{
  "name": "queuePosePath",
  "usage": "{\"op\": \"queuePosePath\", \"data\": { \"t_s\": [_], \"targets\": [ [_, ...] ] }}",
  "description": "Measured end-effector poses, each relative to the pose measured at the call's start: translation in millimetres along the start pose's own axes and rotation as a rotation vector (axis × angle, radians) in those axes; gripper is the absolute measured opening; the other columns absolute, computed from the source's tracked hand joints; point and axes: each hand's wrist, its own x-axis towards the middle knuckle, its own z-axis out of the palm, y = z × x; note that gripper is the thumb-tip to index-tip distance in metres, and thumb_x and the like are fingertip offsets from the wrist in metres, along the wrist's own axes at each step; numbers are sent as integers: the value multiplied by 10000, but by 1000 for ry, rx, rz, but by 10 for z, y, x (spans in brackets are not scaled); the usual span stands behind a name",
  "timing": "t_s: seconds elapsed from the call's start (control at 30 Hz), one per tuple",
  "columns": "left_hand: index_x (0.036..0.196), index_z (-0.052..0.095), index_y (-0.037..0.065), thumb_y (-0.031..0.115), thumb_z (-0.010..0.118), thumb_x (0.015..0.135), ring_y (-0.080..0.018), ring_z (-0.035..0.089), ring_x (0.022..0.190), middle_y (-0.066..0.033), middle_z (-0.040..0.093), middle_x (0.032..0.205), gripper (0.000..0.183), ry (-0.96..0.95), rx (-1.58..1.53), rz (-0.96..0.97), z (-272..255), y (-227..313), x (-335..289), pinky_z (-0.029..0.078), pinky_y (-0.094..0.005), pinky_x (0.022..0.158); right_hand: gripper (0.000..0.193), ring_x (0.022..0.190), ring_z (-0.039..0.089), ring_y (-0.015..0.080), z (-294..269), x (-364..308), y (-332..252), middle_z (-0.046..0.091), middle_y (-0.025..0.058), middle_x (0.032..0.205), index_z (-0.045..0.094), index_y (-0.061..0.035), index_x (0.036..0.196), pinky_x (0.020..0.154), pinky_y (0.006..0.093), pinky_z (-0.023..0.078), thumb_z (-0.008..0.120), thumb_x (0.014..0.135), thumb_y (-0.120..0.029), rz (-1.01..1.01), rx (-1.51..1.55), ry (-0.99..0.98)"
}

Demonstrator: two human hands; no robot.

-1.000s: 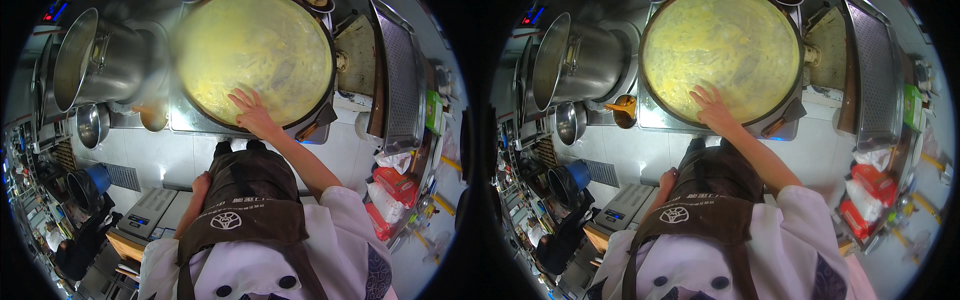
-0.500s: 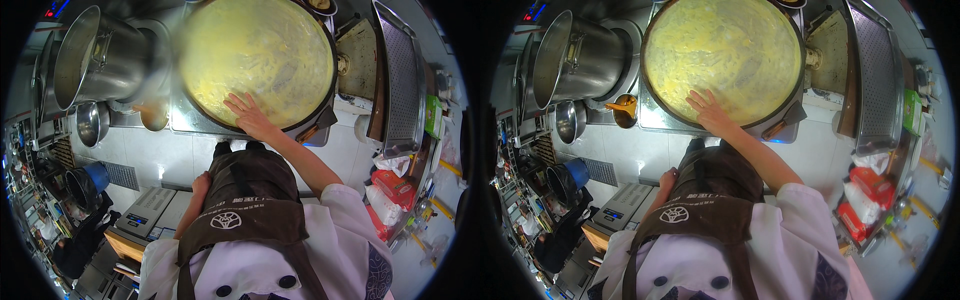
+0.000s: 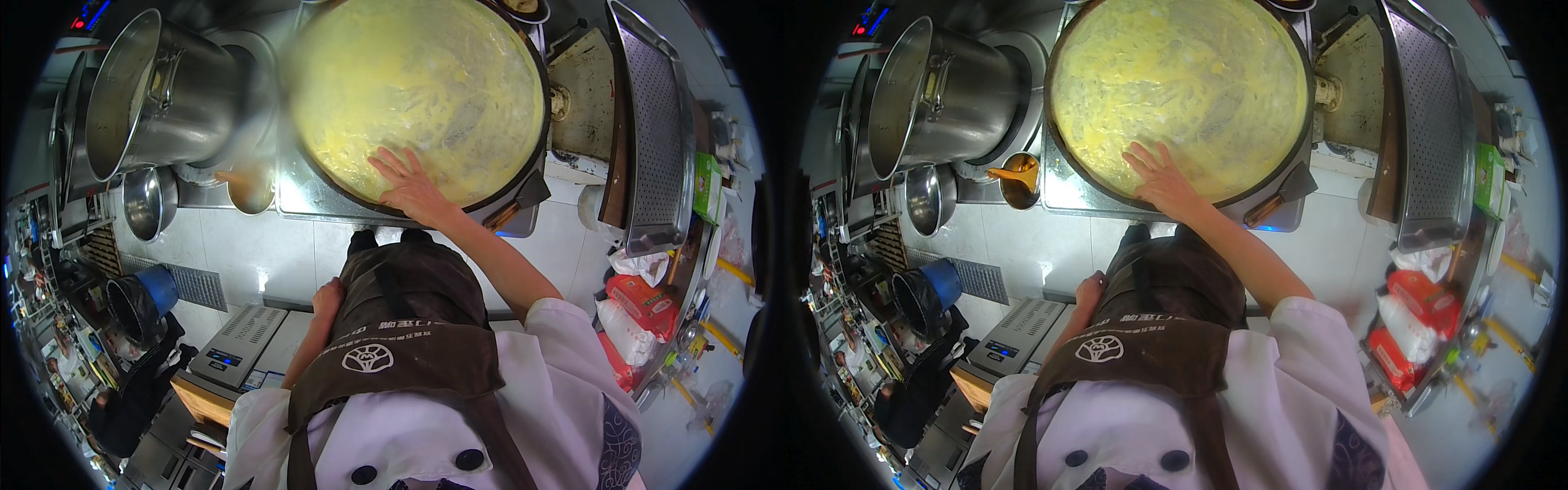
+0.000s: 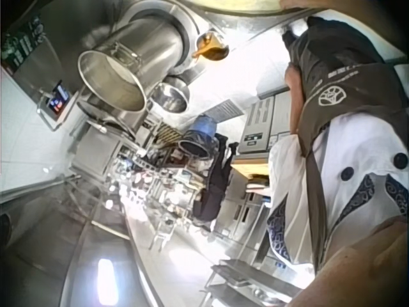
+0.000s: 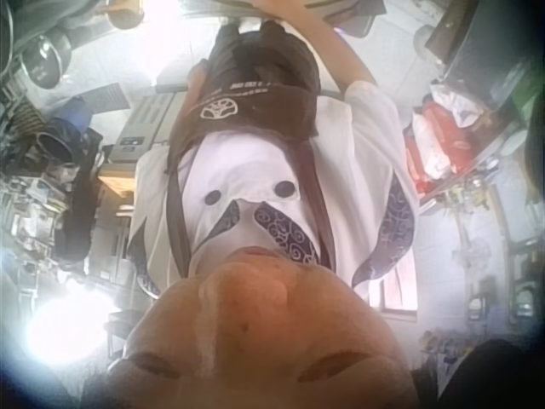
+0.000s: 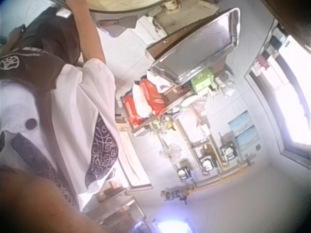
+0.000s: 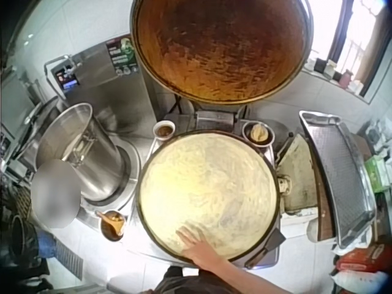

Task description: The person cooks a large, thin, yellow batter-based sheet on a flat griddle. They use a metal spatula to lift and check the edges, then use a wooden rolling pin to roll the cooked sheet into a cylinder. Finally, they use the spatula to cut the rolled item into smaller pieces.

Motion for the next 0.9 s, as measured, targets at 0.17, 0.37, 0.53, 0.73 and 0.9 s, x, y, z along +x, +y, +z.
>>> {"op": "queuePosePath", "data": {
  "t_s": [0.17,0.37,0.53,0.73,0.9],
  "targets": [
    [936,584,79,269,432,924,-414,646,820,-207,668,872,243,16,5,8,17,-14,-4,500,-538,704,114,1443,174,289,35,-28,39,342,86,1503,724,-154,865,1161,549,116,644,783,-150,37,-31,42],
    [930,582,80,266,429,927,-410,646,810,-200,668,859,240,27,18,10,68,-37,6,499,-536,698,61,1439,183,295,89,-26,45,354,96,1494,705,-145,823,1154,552,134,662,782,-155,18,-31,57],
    [930,583,82,264,430,925,-403,648,808,-199,668,852,238,34,7,16,34,-7,-13,500,-533,694,60,1440,182,295,59,4,23,354,98,1494,658,-118,740,1151,560,130,679,765,-168,44,-50,54],
    [921,595,83,255,445,920,-398,646,798,-188,667,844,228,49,-1,-3,27,-1,-20,499,-528,688,90,1444,176,297,-98,13,-19,352,98,1498,644,-96,665,1151,572,116,667,739,-143,44,-89,-88],
    [859,615,76,175,550,886,-355,638,695,-165,647,786,121,391,-152,3,-402,321,33,496,-467,614,92,1438,197,302,26,13,13,382,113,1477,644,-93,660,1149,572,132,666,736,-139,5,-206,-42]
  ]
}}
